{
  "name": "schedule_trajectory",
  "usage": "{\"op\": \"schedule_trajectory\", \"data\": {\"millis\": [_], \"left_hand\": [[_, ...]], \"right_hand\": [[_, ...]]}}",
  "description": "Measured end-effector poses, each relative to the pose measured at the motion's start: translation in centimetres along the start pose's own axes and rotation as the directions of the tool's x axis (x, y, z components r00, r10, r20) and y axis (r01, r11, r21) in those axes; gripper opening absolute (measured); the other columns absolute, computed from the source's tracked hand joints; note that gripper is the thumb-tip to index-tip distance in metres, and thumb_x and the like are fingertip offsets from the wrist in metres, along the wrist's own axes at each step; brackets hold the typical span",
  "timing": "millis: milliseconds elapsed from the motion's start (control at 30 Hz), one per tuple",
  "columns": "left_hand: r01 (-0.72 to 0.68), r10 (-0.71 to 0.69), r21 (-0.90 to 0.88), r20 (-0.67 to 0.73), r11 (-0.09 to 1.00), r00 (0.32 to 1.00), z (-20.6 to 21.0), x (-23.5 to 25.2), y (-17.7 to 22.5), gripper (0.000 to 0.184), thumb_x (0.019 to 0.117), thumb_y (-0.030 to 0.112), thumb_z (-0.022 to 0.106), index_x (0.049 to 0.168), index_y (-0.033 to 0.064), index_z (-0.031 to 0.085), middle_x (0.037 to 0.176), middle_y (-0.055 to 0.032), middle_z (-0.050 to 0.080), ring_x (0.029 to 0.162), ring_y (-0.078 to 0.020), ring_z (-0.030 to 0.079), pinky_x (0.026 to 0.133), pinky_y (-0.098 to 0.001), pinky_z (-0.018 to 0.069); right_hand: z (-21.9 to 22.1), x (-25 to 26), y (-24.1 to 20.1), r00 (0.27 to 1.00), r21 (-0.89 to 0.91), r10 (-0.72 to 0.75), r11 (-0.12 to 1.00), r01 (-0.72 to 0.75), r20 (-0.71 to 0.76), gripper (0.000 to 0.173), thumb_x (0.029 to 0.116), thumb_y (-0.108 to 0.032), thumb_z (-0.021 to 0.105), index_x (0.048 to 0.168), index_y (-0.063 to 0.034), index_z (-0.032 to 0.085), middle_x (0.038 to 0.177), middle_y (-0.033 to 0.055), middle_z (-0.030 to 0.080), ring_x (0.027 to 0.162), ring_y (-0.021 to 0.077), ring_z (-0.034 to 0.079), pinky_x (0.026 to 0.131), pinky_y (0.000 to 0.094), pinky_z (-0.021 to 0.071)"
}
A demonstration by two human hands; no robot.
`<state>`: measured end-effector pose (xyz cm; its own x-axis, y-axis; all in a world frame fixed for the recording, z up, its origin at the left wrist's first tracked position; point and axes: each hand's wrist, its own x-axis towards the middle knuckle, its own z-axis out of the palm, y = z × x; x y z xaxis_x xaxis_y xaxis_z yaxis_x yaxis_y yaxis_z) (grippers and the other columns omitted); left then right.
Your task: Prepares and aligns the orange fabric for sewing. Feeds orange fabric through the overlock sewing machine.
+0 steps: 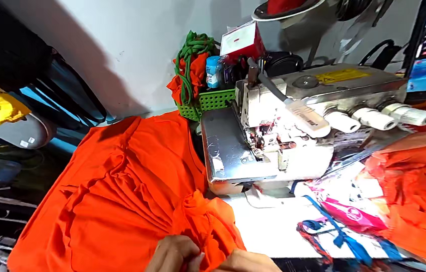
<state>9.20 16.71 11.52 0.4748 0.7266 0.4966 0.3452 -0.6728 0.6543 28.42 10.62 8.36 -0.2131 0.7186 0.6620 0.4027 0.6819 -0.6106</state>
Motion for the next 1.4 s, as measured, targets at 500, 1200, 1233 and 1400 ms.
{"op": "schedule_trajectory", "data": {"millis": [500,1200,1233,1400], "left_hand": [[-0.139,0.148,-0.127,0.067,0.982,0.987,1.2,0.0,0.3,0.003,0.0994,0.006,0.061,0.097,0.0046,0.060,0.101,-0.0067,0.069,0.106,-0.0067,0.065,0.102,-0.0211,0.0471],[-0.410,0.295,0.157,0.475,0.899,0.829,1.4,8.0,4.4,0.042,0.1042,0.053,0.049,0.117,0.0174,0.068,0.140,-0.0145,0.061,0.141,-0.0286,0.045,0.115,-0.0442,0.0323],[-0.418,0.268,0.187,0.525,0.889,0.807,1.2,8.2,4.3,0.041,0.1044,0.051,0.050,0.114,0.0166,0.070,0.141,-0.0164,0.060,0.142,-0.0338,0.043,0.114,-0.0499,0.0319],[-0.392,0.232,0.211,0.531,0.896,0.815,0.5,8.9,3.5,0.017,0.1036,0.025,0.059,0.108,0.0200,0.074,0.136,-0.0135,0.064,0.141,-0.0329,0.044,0.114,-0.0484,0.0331]], "right_hand": [[0.7,-0.6,2.9,0.965,0.007,0.042,0.999,-0.041,-0.260,0.018,0.1052,-0.015,0.055,0.109,-0.0015,0.067,0.090,0.0105,0.068,0.087,0.0113,0.066,0.086,0.0157,0.0505],[-9.3,-1.1,2.7,0.905,-0.095,0.092,0.985,-0.144,-0.416,0.020,0.1047,-0.020,0.055,0.102,-0.0028,0.065,0.092,0.0077,0.068,0.092,0.0020,0.064,0.083,0.0113,0.0493],[-9.4,-1.2,3.1,0.903,-0.105,0.082,0.985,-0.138,-0.421,0.021,0.1043,-0.021,0.056,0.102,-0.0031,0.066,0.090,0.0074,0.069,0.090,0.0023,0.065,0.082,0.0119,0.0500],[-8.6,-1.2,4.0,0.894,0.004,0.103,0.994,-0.113,-0.435,0.017,0.1001,-0.016,0.059,0.101,-0.0027,0.070,0.091,0.0066,0.072,0.091,0.0018,0.066,0.082,0.0132,0.0518]]}}
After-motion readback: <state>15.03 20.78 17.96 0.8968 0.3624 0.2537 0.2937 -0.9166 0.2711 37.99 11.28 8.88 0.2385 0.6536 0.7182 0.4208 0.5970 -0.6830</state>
